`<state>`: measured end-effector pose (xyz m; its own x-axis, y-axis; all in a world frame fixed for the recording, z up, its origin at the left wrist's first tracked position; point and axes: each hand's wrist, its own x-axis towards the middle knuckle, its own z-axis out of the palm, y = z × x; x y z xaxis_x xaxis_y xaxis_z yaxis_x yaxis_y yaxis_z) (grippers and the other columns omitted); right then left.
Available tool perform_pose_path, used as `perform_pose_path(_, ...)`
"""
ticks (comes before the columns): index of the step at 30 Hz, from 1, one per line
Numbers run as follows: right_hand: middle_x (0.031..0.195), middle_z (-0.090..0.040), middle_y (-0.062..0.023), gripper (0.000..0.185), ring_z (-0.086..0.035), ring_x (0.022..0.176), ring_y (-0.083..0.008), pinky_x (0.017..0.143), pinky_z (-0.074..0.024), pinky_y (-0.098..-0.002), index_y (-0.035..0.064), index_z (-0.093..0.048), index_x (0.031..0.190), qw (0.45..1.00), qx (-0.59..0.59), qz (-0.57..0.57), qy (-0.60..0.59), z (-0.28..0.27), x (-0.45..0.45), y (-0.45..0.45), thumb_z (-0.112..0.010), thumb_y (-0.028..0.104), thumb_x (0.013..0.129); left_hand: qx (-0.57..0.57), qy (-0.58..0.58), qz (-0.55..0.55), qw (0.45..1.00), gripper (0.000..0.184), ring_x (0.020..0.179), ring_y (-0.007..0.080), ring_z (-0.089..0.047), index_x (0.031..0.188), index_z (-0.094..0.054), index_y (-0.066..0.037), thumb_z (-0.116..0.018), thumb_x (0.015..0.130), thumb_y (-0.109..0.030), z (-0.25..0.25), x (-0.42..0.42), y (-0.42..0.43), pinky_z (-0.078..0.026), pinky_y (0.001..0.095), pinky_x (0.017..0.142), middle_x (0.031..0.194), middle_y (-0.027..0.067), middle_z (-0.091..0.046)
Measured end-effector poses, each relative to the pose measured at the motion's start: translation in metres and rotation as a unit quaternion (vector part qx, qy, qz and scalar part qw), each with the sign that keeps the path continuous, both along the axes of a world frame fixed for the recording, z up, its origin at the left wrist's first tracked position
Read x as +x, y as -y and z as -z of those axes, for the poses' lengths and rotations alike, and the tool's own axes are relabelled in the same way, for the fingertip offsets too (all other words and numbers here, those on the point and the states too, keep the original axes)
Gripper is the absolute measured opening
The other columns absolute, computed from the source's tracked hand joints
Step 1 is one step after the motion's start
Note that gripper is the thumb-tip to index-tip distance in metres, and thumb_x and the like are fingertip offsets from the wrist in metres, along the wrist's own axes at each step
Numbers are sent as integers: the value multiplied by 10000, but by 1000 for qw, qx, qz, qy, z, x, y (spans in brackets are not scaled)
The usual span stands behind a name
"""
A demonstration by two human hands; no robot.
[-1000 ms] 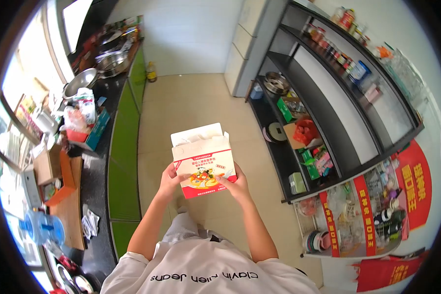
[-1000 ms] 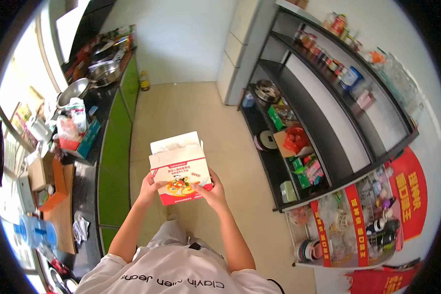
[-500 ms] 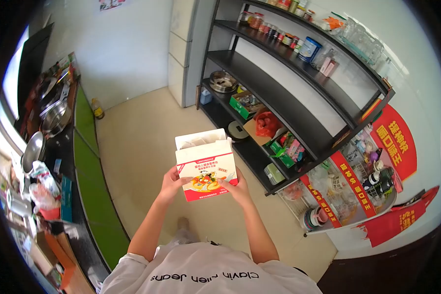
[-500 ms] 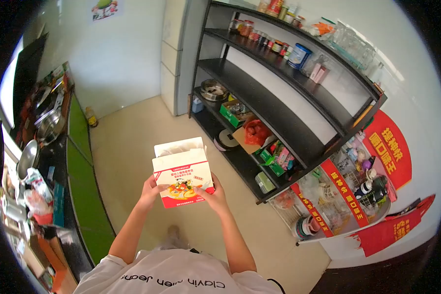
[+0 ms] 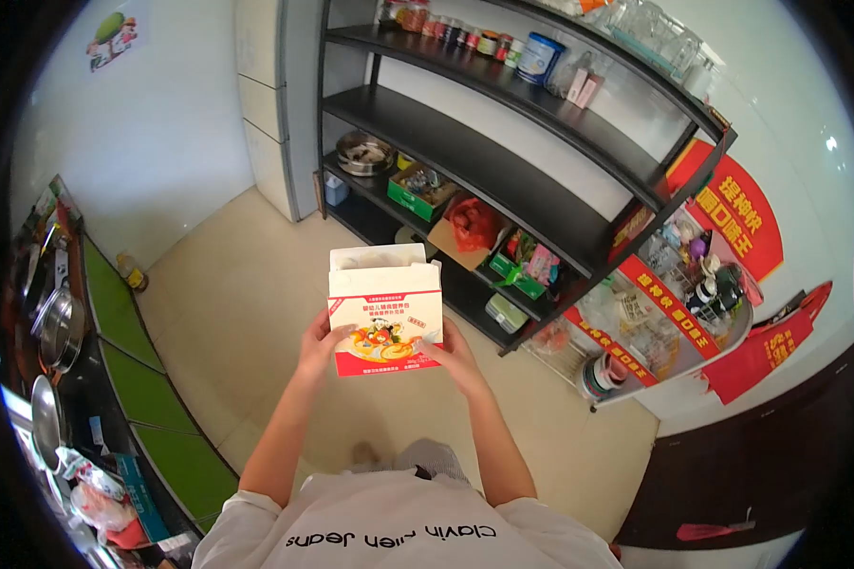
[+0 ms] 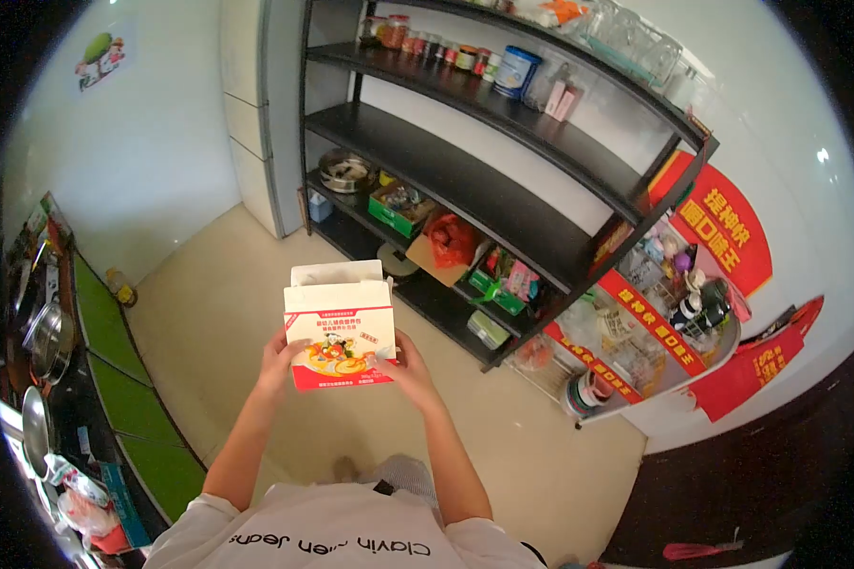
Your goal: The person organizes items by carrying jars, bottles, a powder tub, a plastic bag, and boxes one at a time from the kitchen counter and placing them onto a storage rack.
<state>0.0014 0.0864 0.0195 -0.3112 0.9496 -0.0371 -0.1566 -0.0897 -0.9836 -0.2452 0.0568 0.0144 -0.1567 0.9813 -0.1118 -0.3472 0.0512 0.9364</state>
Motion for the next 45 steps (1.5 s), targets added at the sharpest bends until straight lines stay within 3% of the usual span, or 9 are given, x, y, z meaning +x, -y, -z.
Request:
perform_pose_path(4, 1265, -548, -104, 624, -537, 1140, -170, 959, -424, -301, -11, -409, 1349, 998, -44, 48, -3, 13, 2, -9, -703, 156, 824, 15, 64, 24, 998, 560, 1081, 179, -578, 1354, -395, 15, -641, 862, -90, 15, 15, -30, -485, 314, 914, 1220, 123, -578)
perform_pose_path(10, 1219, -581, -79, 544, -542, 1119, -145, 955, -415, -282, 3, -447, 1329, 989, -31, 134, -55, 20, 9, -36, -666, 161, 857, 23, 3, 93, 995, 732, 1207, 214, -485, 1443, -244, -17, -669, 855, -108, 26, 36, -73, -434, 338, 989, 1370, 139, -437)
perform_pose_path(16, 1247, -569, -67, 491, -538, 1116, -136, 965, -397, -269, 9, -470, 1320, 986, -9, 150, -67, 15, 45, -112, -631, 166, 883, 99, -43, 115, 988, 823, 1214, 211, -476, 1474, -175, -38, -687, 831, -61, 14, 78, -138, -427, 339, 999, 1382, 130, -416)
perform_pose_path(19, 1263, -547, -89, 549, -531, 1119, -148, 955, -414, -276, -4, -414, 1360, 986, 22, 138, -93, 0, 64, -154, -636, 140, 880, 102, -31, 121, 987, 833, 1219, 200, -470, 1480, -153, -41, -679, 835, -52, 5, 98, -175, -411, 335, 1014, 1382, 125, -417)
perform_pose_path(25, 1261, -536, -89, 522, -520, 1125, -154, 955, -408, -276, -1, -440, 1323, 979, 23, 161, -123, -31, 99, -239, -650, 147, 869, 96, -3, 93, 991, 759, 1207, 188, -483, 1465, -208, -25, -654, 851, -61, -32, 142, -254, -398, 319, 1018, 1372, 122, -434)
perform_pose_path(28, 1272, -537, -95, 543, -499, 1167, -150, 986, -373, -284, -10, -438, 1319, 980, 63, 169, -84, -49, 129, -279, -661, 181, 862, 125, 23, 90, 988, 702, 1183, 171, -503, 1442, -264, -11, -648, 857, -73, -44, 172, -295, -411, 313, 1000, 1333, 114, -482)
perform_pose_path(37, 1302, -482, -111, 568, -456, 1214, -173, 1010, -373, -299, 9, -362, 1348, 960, 126, 243, -51, -100, 210, -330, -645, 161, 880, 138, 36, 112, 983, 615, 1125, 144, -540, 1374, -370, 5, -662, 842, -96, -85, 261, -381, -416, 286, 963, 1253, 102, -553)
perform_pose_path(45, 1263, -469, -125, 688, -487, 1170, -196, 990, -415, -330, 41, -305, 1411, 935, 211, 273, -84, -112, 255, -362, -672, 36, 830, 170, 28, 185, 967, 564, 1069, 143, -577, 1309, -454, 19, -689, 806, -83, -106, 295, -453, -440, 291, 939, 1187, 105, -602)
